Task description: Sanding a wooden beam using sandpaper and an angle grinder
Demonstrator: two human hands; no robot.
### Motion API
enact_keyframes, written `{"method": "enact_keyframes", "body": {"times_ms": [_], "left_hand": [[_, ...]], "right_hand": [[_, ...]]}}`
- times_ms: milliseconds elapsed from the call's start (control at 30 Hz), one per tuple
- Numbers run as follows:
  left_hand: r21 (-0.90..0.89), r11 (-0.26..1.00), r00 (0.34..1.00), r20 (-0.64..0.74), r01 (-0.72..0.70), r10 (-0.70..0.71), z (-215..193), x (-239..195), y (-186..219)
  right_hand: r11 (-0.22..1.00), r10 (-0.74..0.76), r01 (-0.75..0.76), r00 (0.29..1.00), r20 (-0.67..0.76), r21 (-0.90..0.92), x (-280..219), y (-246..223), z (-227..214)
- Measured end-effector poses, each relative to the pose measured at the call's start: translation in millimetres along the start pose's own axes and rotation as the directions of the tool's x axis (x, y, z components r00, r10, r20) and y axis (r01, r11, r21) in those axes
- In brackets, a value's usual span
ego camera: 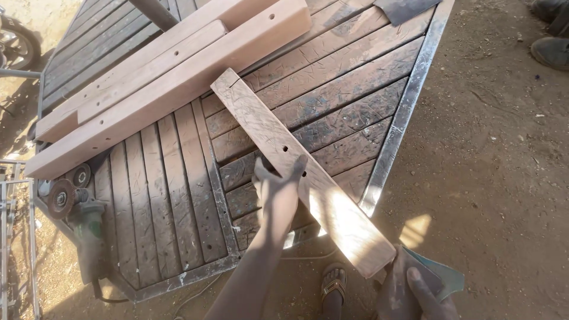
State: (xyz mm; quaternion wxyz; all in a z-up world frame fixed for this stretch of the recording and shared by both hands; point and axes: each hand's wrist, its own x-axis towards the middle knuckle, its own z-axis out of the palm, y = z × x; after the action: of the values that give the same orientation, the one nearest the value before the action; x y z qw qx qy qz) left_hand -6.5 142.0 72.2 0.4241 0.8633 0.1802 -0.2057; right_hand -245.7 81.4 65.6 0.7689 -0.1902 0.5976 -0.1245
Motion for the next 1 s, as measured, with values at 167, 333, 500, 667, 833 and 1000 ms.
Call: {"method": "enact_keyframes", "body": {"times_ms": [167, 333, 500, 667, 833, 1000], "left_hand": [[0.460, 0.879, 0.990, -0.003, -0.123, 0.141, 36.1, 20.8, 14.3], [0.252, -0.174, 0.014, 0.605, -0.952, 0.796, 55.2, -32.8, -24.4], [-0.041, -0.354, -0.310, 0.581, -0.934, 0.752, 53.4, -36.6, -32.2], [-0.279, -0.456, -0.475, 0.783, -0.845, 0.402, 43.5, -18.2, -43.9], [-0.089, -0.569, -0.396, 0.805, -0.817, 0.442, 86.6, 9.1, -16.8], [0.037, -0.197, -0.080, 0.827, -0.980, 0.557, 128.5, -4.2, 35.0]], "right_hand": [[0.997, -0.018, 0.018, 1.000, -0.009, 0.079, -4.7, -25.3, 34.1], [0.991, -0.036, 0.037, 0.999, -0.012, 0.126, 52.1, 21.4, -28.8], [0.965, -0.063, 0.076, 0.996, -0.060, 0.253, 55.3, 28.4, -38.5], [0.952, -0.032, 0.062, 0.994, -0.102, 0.298, 43.5, 16.9, -33.9], [0.935, -0.069, 0.141, 0.972, -0.224, 0.326, 76.5, 24.9, -53.0], [0.970, -0.151, 0.177, 0.976, -0.158, 0.165, 84.2, -7.6, -35.9]]}}
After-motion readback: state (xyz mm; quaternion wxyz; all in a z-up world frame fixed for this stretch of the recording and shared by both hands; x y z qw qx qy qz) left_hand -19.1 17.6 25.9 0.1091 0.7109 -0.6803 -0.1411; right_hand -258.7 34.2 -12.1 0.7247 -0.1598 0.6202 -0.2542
